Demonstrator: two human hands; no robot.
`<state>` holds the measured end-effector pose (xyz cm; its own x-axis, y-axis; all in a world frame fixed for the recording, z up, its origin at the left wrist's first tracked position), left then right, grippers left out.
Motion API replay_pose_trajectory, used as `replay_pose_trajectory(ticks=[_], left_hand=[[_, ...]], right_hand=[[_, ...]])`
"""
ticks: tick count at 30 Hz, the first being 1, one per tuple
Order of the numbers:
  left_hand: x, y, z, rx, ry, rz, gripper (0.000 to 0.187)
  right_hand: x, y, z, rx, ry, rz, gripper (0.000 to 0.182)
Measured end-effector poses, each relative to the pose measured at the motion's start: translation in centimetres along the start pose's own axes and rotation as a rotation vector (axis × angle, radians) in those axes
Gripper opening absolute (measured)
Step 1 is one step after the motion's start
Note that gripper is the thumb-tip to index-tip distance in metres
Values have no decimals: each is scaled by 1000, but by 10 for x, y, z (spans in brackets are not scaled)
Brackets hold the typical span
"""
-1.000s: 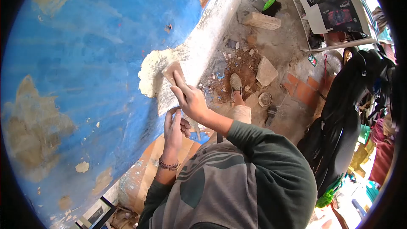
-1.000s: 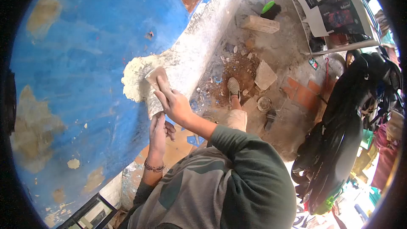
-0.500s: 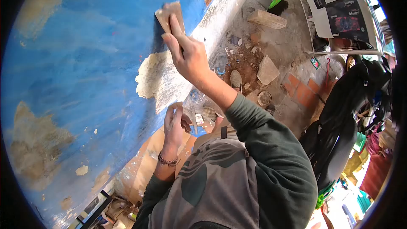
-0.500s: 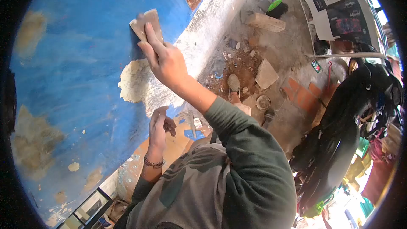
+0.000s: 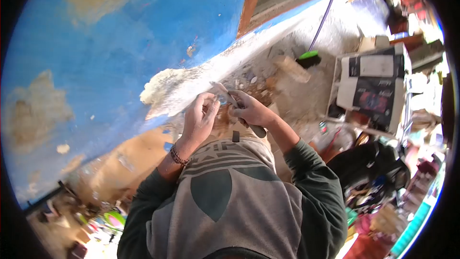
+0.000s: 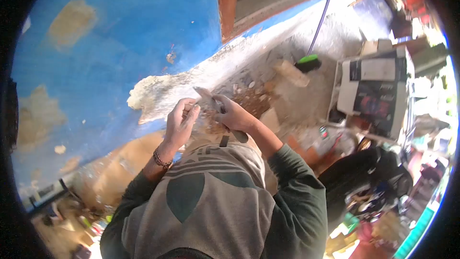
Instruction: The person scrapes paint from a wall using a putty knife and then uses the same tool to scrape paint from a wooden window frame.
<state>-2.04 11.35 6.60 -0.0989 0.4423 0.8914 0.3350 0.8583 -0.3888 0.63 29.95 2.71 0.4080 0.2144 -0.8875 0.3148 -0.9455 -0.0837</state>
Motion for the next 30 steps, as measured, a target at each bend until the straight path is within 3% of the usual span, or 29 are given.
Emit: replay_pose_trajectory(ticks=[2,3,4,6,7,8,10,12,14,16,17,18,19,20,22,24,25,27,28,30], left_hand=[[11,20,1,-50,90,40,33],[14,28,3,-28,86,8,33],[17,39,8,-65,95,-47,42],[27,61,14,-144,111,-158,62],[68,49,5,-255,52,-120,73],[73,59,8,-239,55,-144,73],[86,73,15,-52,205,-307,81],[123,64,24,-4,408,-501,86],[157,62,29,4,465,-632,85],[181,61,44,-40,628,-816,81],[191,59,53,27,663,-822,79],[200,55,57,91,694,-827,77],[200,59,60,99,701,-837,77],[195,67,64,52,648,-973,77],[179,84,64,-14,591,-1098,77],[158,86,70,-130,300,-1594,41],[159,89,70,-126,301,-1599,41],[174,90,67,13,724,-1126,41],[200,81,62,25,597,-1240,85],[218,64,64,-210,599,-1287,93]], right_hand=[[-33,-27,-13,-86,8,190,40],[-42,-40,-14,-149,170,33,47],[-67,-50,-23,-155,178,-1,47],[-120,-64,-44,-191,91,-624,40],[-123,-81,-43,-167,-78,-814,42],[-125,-99,-43,-144,-255,-994,44],[-172,-110,-55,-170,-363,-909,49],[-228,-97,-71,-112,-266,-1059,46],[-268,-87,-86,73,-186,-1152,37],[-288,-99,-92,74,-517,-1099,33],[-300,-98,-99,181,-539,-1199,32],[-312,-87,-100,266,-275,-1232,28],[-309,-81,-96,279,-463,-1259,26],[-297,-79,-88,288,-653,-1278,24],[-251,-81,-54,293,-590,-1338,16],[-233,-81,-34,254,-447,-1417,14],[-236,-84,-42,276,-502,-1394,15],[-267,-80,-76,361,-506,-1344,16],[-288,-76,-94,422,-445,-1318,15],[-290,-84,-95,473,-433,-1312,16]])
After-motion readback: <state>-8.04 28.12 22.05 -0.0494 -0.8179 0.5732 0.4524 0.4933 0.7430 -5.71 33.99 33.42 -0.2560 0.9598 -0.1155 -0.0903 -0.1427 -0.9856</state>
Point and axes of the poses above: each hand's wrist, its own z-axis towards the middle knuckle, its own y-axis out of the palm, x = y × z, the point moved 2 cm from there along z, towards the middle knuckle, and after that the axes turned 4 degrees about -y, right-handed, at the moved point
